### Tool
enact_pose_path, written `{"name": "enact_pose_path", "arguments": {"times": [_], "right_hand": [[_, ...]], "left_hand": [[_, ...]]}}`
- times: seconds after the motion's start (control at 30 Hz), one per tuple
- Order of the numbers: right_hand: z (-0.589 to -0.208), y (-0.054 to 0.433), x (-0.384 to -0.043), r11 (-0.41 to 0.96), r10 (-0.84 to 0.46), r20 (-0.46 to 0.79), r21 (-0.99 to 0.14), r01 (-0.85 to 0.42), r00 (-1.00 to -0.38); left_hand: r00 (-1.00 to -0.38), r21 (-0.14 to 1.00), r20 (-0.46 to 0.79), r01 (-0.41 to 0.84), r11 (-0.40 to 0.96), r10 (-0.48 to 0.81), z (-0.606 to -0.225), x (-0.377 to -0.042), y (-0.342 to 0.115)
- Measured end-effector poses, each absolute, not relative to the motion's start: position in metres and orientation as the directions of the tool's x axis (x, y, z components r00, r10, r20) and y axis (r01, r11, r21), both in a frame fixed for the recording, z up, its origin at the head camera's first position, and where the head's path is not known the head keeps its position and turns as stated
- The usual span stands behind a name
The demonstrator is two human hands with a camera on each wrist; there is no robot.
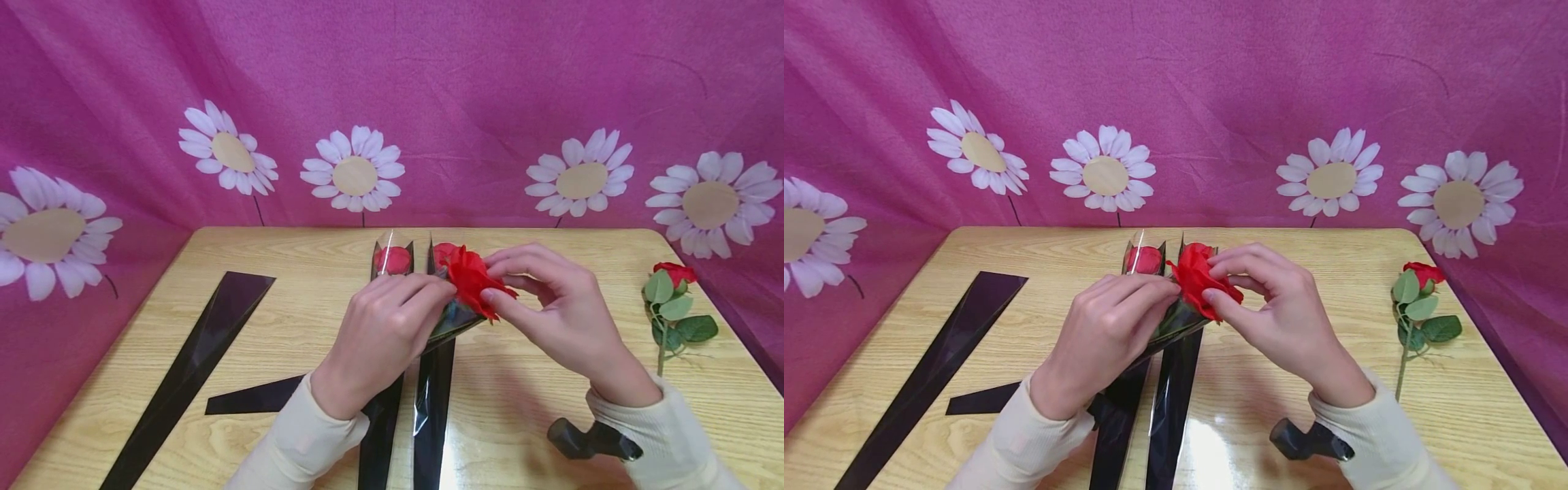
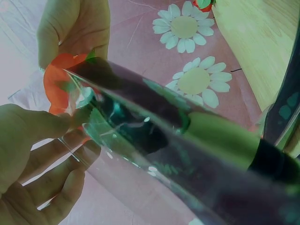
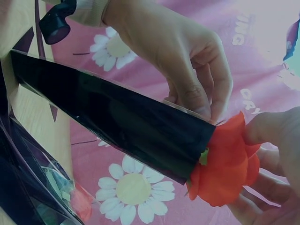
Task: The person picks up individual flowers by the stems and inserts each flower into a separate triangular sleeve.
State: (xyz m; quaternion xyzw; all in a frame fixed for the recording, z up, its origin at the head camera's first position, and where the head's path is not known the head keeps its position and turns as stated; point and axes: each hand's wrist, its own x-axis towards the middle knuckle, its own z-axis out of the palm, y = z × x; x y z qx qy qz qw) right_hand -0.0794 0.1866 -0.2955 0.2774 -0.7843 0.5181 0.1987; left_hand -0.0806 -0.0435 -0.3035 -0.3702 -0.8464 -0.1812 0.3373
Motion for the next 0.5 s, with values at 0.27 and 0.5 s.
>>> {"name": "enact_pose_path", "arguments": {"times": [0.27,0.5], "right_hand": [[-0.2993,0.1855,-0.0797,0.328,-0.278,0.596,-0.678,-0.658,-0.753],[-0.3024,0.1835,-0.0804,0.307,-0.312,0.583,-0.685,-0.661,-0.750]], "left_hand": [[-0.501,0.060,0.711,0.742,0.668,0.493,-0.3027,-0.0799,-0.0445],[-0.499,0.063,0.719,0.740,0.670,0.483,-0.3017,-0.0788,-0.0449]]}}
